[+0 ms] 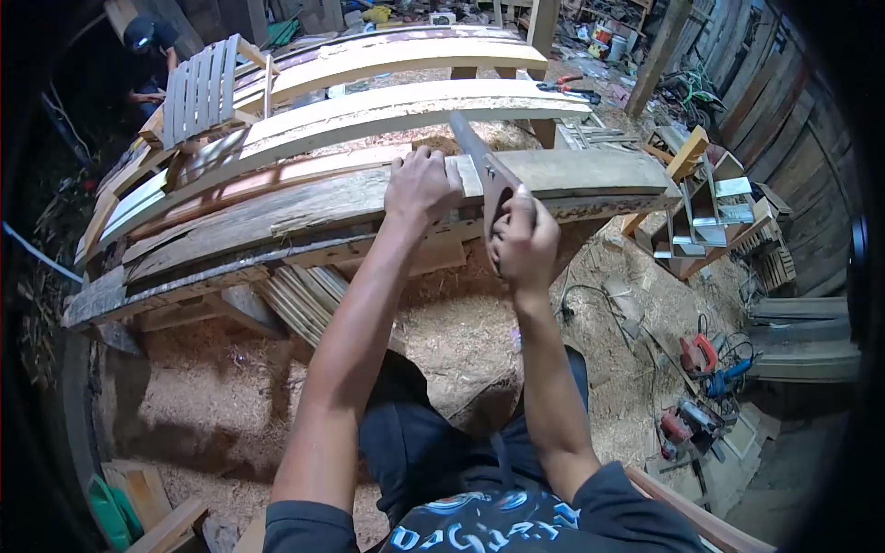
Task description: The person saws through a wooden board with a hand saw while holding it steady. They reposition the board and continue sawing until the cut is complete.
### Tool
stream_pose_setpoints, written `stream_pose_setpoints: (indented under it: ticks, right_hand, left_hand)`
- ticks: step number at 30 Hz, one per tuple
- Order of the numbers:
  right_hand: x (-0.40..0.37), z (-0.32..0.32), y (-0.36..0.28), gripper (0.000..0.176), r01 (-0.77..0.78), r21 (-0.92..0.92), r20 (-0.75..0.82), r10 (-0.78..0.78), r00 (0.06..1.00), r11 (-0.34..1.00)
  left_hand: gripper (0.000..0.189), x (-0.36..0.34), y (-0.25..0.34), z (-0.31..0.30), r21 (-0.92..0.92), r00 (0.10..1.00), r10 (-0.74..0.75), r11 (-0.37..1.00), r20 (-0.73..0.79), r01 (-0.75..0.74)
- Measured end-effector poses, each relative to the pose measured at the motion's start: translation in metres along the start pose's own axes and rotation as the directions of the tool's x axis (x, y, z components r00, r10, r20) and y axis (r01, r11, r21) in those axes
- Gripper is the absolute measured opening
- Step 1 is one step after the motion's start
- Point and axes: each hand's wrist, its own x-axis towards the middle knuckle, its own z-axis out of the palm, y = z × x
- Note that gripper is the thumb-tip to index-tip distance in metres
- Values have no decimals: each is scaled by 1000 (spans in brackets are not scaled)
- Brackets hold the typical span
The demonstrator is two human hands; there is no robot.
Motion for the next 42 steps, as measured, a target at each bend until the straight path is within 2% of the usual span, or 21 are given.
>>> stream_pose_setpoints:
  ticks: [2,4,6,8,9,10,11,14,18,20,22,24,26,27,28,30,34,36,38,40,42]
  right_hand:
    - [-29,-25,17,33,312,-101,-23,-315,949,945]
    - [-113,-56,-43,33,-102,238,70,88,994,966]
    - [-151,-72,-63,44,-188,242,70,176,982,952]
    - [-114,-54,-34,33,-213,481,16,234,972,850]
    - [-79,-30,-16,36,-71,295,-38,86,996,953]
    - [-32,-16,9,36,342,-86,-41,-347,937,936]
    - [-13,-2,-18,35,-58,78,3,58,998,995]
    - [-42,-26,-10,40,-113,241,73,98,992,964]
    - [-152,-62,-36,39,-205,210,43,200,979,956]
    - [-136,-53,-49,38,-326,366,33,338,941,872]
    - [-82,-22,-40,39,-434,328,27,451,892,839]
    - [-47,-8,-27,38,-411,248,28,417,908,877]
    - [-43,-19,-13,39,-348,163,180,319,931,923]
    - [-66,-30,-29,39,-475,314,69,480,875,822]
    - [-103,-52,-28,39,-496,291,124,482,867,818]
    - [-157,-66,-56,45,-473,228,64,472,879,851]
    - [-114,-43,-65,46,-512,343,-24,553,833,787]
    - [-57,-12,-66,43,-566,305,-37,604,796,766]
    - [-50,-7,-53,39,-479,129,9,482,876,868]
    - [-126,-44,-58,42,-480,258,-16,501,866,838]
    - [-188,-69,-89,47,-493,155,-40,504,863,856]
  left_hand:
    - [42,-3,2,2,19,1000,-15,1000,-16,15]
    - [42,-2,-3,6,24,1000,-3,1000,-15,3]
    - [41,4,-3,5,20,999,6,1000,-37,-5]
    - [40,-3,2,5,26,999,12,1000,-41,-10]
    - [38,-3,-1,7,15,997,31,999,-76,-30]
    - [38,-4,-1,8,16,997,21,1000,-71,-20]
    - [37,-7,-1,10,32,996,24,999,-80,-21]
    - [37,-1,2,7,24,999,7,1000,-49,-5]
    - [38,1,-2,6,-17,998,2,1000,-66,-3]
    - [37,8,4,-1,-58,996,-93,994,13,94]
    - [35,17,5,2,-52,978,-205,977,32,206]
    - [34,20,8,9,-57,956,-291,955,34,293]
    - [34,25,9,9,-8,917,-383,923,112,386]
    - [37,24,9,8,71,912,-388,921,130,382]
    - [37,21,10,12,78,901,-401,916,166,393]
    - [42,22,9,16,74,945,-326,942,-24,327]
    - [41,26,11,7,79,911,-389,921,138,381]
    - [40,27,13,5,76,910,-391,920,139,384]
    - [39,26,12,8,85,916,-388,921,102,380]
    - [38,21,12,10,84,916,-387,921,108,380]
    - [38,24,11,11,80,923,-379,924,68,374]
